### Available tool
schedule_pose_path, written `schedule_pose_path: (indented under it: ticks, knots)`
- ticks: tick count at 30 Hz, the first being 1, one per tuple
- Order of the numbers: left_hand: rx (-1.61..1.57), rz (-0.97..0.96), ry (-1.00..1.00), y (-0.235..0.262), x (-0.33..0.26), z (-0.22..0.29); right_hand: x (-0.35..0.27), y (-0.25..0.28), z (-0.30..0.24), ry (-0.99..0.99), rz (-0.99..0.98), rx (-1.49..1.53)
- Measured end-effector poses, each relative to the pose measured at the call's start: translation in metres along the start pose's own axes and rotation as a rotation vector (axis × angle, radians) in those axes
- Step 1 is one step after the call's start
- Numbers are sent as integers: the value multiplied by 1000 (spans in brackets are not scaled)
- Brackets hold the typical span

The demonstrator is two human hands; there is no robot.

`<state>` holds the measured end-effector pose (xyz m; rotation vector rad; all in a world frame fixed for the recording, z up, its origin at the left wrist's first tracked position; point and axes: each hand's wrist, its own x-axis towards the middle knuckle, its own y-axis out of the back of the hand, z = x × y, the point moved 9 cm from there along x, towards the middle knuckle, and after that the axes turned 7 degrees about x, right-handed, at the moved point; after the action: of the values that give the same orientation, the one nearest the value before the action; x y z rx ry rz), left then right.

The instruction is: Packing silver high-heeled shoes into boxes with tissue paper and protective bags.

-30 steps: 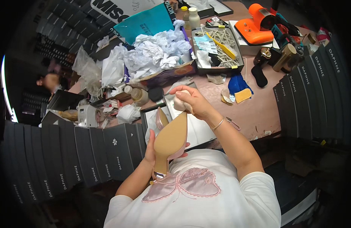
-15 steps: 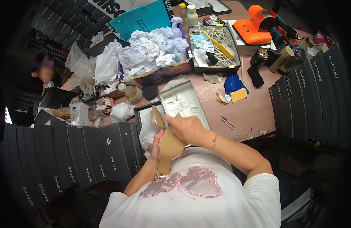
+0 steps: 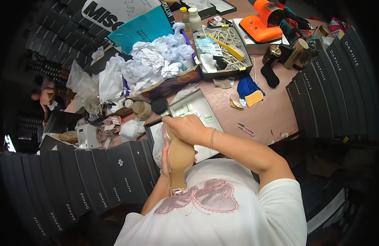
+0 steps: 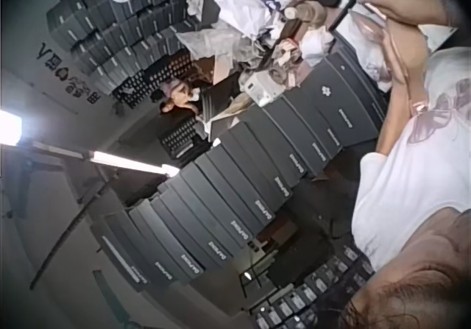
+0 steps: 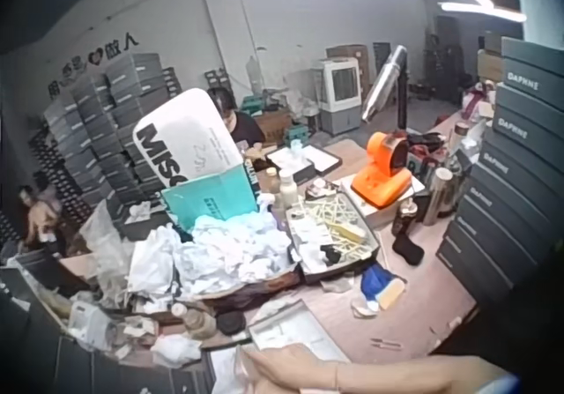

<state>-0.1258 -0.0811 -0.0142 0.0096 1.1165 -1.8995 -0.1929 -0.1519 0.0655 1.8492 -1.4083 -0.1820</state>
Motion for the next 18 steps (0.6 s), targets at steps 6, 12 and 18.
schedule_pose_path:
  ticks: [6, 12, 18]
  knots:
    - [-86, 161, 0, 14, -4, -3, 9, -10, -17, -33, -101, -37]
    - [42, 128, -112, 11, -3, 2, -13, 4, -63, 184, 31, 73]
    - [-40, 260, -14, -5, 2, 6, -52, 16, -74, 153, -288, -110]
